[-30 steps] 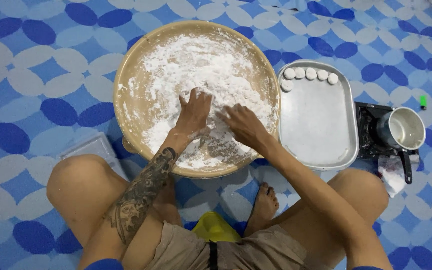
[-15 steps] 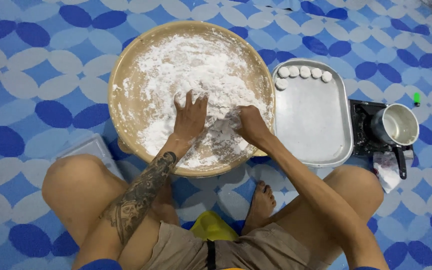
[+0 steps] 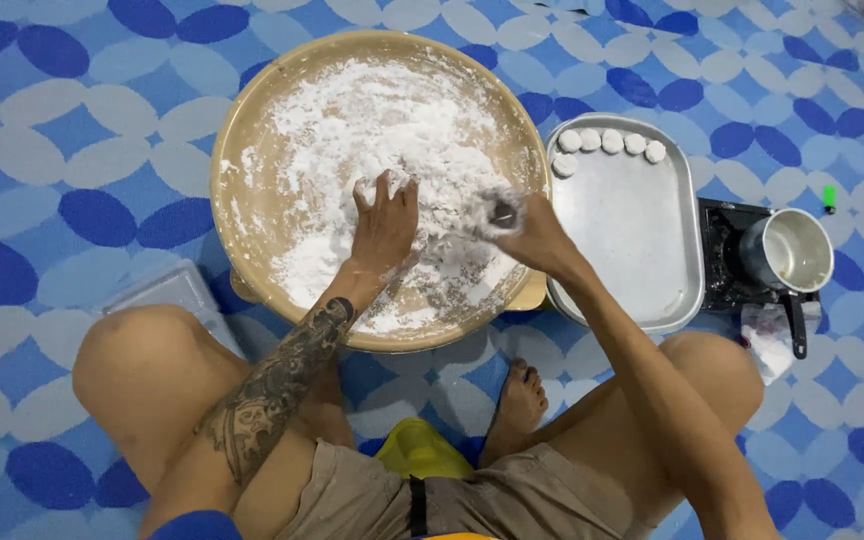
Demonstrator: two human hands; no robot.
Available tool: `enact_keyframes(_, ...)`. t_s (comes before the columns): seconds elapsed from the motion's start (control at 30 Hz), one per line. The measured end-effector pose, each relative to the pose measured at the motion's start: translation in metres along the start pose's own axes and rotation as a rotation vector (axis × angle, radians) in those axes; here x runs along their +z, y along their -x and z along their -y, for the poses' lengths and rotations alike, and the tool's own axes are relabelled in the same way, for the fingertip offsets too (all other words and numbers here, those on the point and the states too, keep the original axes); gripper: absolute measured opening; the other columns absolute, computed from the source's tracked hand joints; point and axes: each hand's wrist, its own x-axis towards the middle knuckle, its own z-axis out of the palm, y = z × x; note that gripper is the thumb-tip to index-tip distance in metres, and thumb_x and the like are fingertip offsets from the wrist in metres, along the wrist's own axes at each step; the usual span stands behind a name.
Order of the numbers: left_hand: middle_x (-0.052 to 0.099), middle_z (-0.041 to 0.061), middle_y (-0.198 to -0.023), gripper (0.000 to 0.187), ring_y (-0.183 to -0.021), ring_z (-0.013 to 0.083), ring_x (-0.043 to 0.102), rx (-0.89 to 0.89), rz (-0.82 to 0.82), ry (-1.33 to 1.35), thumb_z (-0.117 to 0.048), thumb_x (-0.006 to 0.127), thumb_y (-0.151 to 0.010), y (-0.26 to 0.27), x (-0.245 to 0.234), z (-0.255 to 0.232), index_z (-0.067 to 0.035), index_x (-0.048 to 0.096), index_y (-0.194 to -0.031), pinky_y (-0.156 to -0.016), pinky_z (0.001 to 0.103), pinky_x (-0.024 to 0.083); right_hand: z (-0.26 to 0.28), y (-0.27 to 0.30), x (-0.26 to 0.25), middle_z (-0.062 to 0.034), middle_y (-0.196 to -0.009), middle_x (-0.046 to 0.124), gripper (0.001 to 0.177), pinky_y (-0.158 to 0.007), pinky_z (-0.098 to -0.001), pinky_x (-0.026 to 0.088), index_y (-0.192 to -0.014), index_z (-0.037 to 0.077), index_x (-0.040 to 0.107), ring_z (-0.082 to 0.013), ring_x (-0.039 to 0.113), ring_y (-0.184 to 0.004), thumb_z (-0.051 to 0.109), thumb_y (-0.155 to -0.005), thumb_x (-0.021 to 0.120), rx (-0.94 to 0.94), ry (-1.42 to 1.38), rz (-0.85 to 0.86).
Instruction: Rolling small pieces of dough into balls within a bowl of flour and arranging them on a metal tray.
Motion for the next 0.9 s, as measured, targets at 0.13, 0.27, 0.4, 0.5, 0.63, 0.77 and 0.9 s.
enact_keyframes(0.13,0.068,0.020,-0.103,0.060,-0.142,0.0498,0.035,-0.030,0.118,0.022,0.015,0.064,-0.083,-0.007,-0.025,-0.004,0.009,0.046,-0.140,-0.101,0.077,0.026,-0.019,-0.001,0.018,-0.0316,-0.105,0.068,0.067,-0.089,-0.0513,0.058,-0.135,-0.015,0.054,-0.0352,0.071,-0.094,-0.003,-0.076,0.083,0.075,-0.078,0.133)
enact_keyframes(0.27,0.060,0.027,-0.128,0.091,-0.146,0.0511,0.025,-0.080,0.325,0.080,0.006,0.085,-0.070,-0.013,-0.028,0.001,0.004,0.039,-0.148,-0.106,0.080,0.027,-0.044,0.000,0.038,-0.0217,-0.102,0.072,0.048,-0.089,-0.0487,0.055,-0.108,-0.002,0.070,-0.0448,0.068,-0.107,-0.004,-0.061,0.077,-0.063,0.281,0.139)
enact_keyframes(0.4,0.056,0.029,-0.140,0.100,-0.148,0.0518,0.022,-0.108,0.422,0.113,0.000,0.092,-0.065,-0.020,-0.046,0.006,-0.001,0.041,-0.152,-0.108,0.082,0.022,-0.026,-0.002,0.046,-0.0208,-0.110,0.070,0.052,-0.095,-0.0465,0.055,-0.109,-0.001,0.072,-0.0441,0.067,-0.111,-0.006,-0.057,0.075,-0.091,0.253,0.050)
enact_keyframes(0.5,0.051,0.026,-0.146,0.099,-0.146,0.0497,0.033,-0.060,0.413,0.189,-0.019,0.092,-0.071,-0.019,-0.028,0.020,-0.008,0.038,-0.153,-0.114,0.075,0.026,0.029,0.006,0.041,-0.0251,-0.113,0.070,0.044,-0.098,-0.0468,0.053,-0.121,-0.006,0.069,-0.0401,0.068,-0.110,0.000,-0.077,0.073,0.048,-0.143,-0.023)
enact_keyframes(0.63,0.065,0.029,-0.121,0.081,-0.122,0.0507,0.059,-0.020,0.448,0.602,0.006,0.089,-0.064,-0.026,-0.092,0.004,0.000,0.052,-0.136,-0.105,0.063,0.046,0.016,-0.002,0.042,-0.0152,-0.110,0.073,0.050,-0.087,-0.0401,0.058,-0.118,-0.004,0.071,-0.0239,0.068,-0.105,-0.009,-0.069,0.074,0.140,-0.511,-0.113)
enact_keyframes(0.77,0.070,0.023,-0.103,0.048,-0.103,0.0439,0.069,0.066,0.259,0.696,-0.001,0.083,-0.077,-0.011,-0.104,-0.013,0.000,0.062,-0.120,-0.090,0.054,0.057,0.005,0.002,0.045,-0.0150,-0.102,0.072,0.040,-0.082,-0.0345,0.056,-0.116,-0.008,0.070,-0.0217,0.067,-0.095,-0.008,-0.076,0.068,0.230,-0.640,-0.189)
enact_keyframes(0.9,0.068,0.027,-0.090,0.028,-0.091,0.0481,0.067,0.306,-0.056,0.702,-0.018,0.077,-0.089,-0.006,-0.065,-0.001,0.002,0.064,-0.105,-0.076,0.057,0.057,0.020,0.001,0.038,-0.0101,-0.088,0.075,0.031,-0.066,-0.0271,0.055,-0.106,0.001,0.077,-0.0123,0.066,-0.076,-0.002,-0.075,0.080,0.260,-0.613,-0.187)
